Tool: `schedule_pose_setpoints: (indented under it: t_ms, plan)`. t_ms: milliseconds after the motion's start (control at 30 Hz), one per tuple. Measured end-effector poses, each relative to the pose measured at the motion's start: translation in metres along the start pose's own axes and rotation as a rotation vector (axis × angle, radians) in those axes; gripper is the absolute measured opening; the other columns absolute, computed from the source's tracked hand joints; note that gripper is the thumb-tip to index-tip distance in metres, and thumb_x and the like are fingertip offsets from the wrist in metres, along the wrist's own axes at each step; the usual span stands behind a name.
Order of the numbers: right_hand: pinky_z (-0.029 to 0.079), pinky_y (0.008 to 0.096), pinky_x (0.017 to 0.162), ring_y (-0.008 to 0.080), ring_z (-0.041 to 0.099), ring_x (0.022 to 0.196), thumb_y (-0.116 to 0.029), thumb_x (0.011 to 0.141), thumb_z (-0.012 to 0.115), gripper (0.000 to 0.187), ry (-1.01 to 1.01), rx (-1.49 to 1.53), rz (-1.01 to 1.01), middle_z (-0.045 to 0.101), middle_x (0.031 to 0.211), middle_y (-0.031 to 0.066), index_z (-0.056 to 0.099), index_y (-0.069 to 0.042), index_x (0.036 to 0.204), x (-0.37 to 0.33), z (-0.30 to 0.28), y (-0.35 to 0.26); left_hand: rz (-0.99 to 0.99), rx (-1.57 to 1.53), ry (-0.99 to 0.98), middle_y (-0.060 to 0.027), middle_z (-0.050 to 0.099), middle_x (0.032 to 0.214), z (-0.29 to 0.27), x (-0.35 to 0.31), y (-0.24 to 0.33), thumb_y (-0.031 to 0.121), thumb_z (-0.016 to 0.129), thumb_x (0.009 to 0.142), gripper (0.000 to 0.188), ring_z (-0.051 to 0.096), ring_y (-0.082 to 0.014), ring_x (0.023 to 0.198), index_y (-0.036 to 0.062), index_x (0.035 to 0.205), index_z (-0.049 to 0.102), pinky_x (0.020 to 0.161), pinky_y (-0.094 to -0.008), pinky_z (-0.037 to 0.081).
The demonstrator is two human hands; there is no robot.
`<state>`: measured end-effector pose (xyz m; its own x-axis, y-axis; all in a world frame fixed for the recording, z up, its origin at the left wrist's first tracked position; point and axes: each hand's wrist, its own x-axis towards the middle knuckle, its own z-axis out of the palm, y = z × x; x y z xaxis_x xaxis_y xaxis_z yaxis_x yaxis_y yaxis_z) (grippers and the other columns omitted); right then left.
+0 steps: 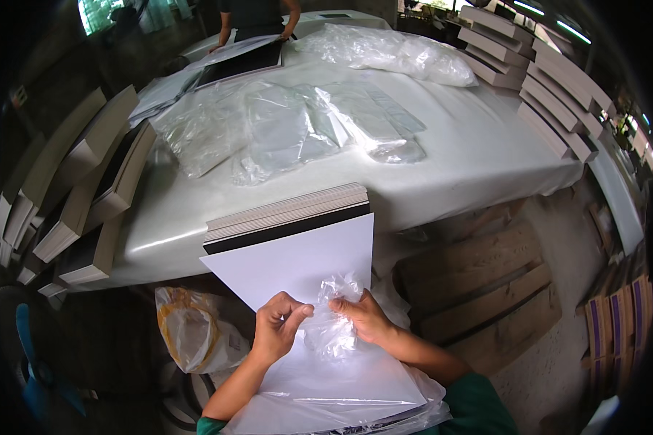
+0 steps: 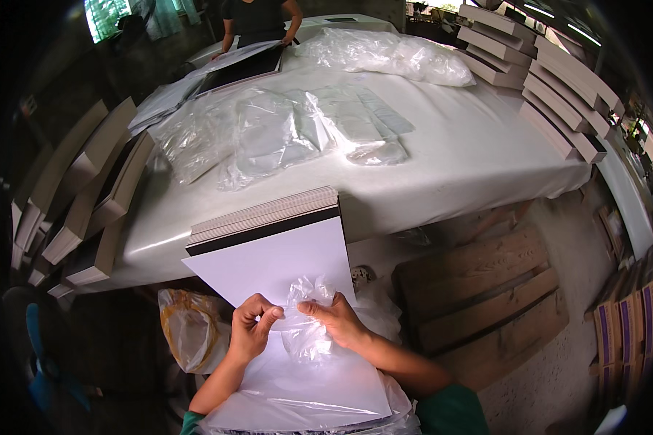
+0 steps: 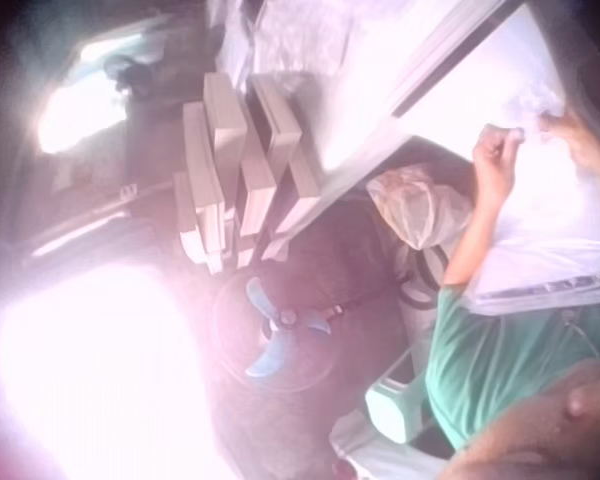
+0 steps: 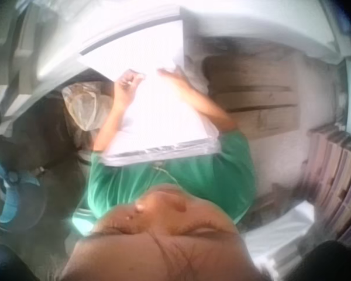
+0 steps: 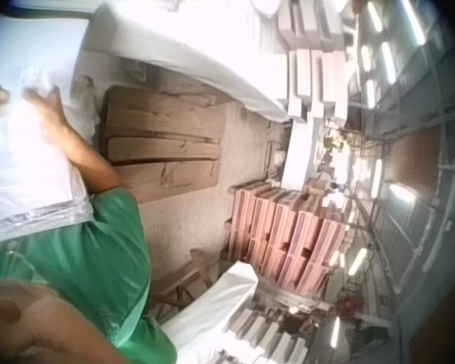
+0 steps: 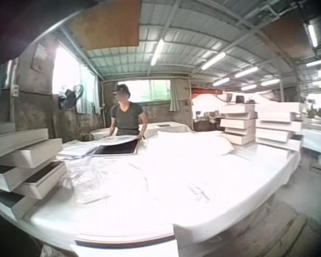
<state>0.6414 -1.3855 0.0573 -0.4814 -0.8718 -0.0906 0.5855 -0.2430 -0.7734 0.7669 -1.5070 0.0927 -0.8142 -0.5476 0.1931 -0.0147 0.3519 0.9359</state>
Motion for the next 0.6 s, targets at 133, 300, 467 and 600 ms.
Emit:
schedule_pose_setpoints:
  t_ms: [133,300,467,600]
  plan:
    - [0.042,0.0236,0.067,0.0078,0.052,0.077,-0.016,0.080,0.063,0.018,-0.025,0.133,0.054,0.056,0.084,0.0001,0.057,-0.005,0.093,0.002,-0.007,0.005,0.138,0.145,0.025,-0.0060,0.059,0.070,0.003,0.003,0.000,0.012,0.059,0.082,0.013,0.054,-0.0125,0.069,0.0021,0.074,0.063,0.065,-0.0249,0.041]
    - [0.044,0.0272,0.064,0.0125,0.055,0.072,-0.004,0.072,0.064,0.013,-0.437,0.306,-0.042,0.056,0.079,0.0032,0.054,-0.003,0.081,0.003,-0.021,0.001,-0.205,-0.768,-0.077,-0.0068,0.062,0.083,-0.012,0.014,-0.015,0.022,0.052,0.088,0.022,0.055,-0.0151,0.074,0.0028,0.087,0.062,0.072,-0.0286,0.041]
    - [0.042,0.0272,0.053,0.0118,0.053,0.059,-0.004,0.076,0.062,0.015,-0.162,0.265,0.123,0.052,0.068,0.0013,0.049,-0.007,0.080,-0.004,-0.015,-0.047,-0.225,-0.030,-0.868,-0.0078,0.063,0.084,-0.022,-0.001,0.015,0.029,0.059,0.082,0.027,0.057,-0.0175,0.075,0.0027,0.087,0.062,0.071,-0.0302,0.044]
    - [0.046,0.0300,0.060,0.0171,0.058,0.067,-0.011,0.080,0.061,0.011,-0.557,-0.379,0.011,0.058,0.077,0.0074,0.053,-0.005,0.085,-0.009,-0.033,-0.080,-0.181,-0.900,-0.415,-0.0093,0.061,0.076,-0.066,0.012,0.017,0.022,0.061,0.080,0.016,0.059,-0.0179,0.071,0.0068,0.082,0.062,0.064,-0.0323,0.045]
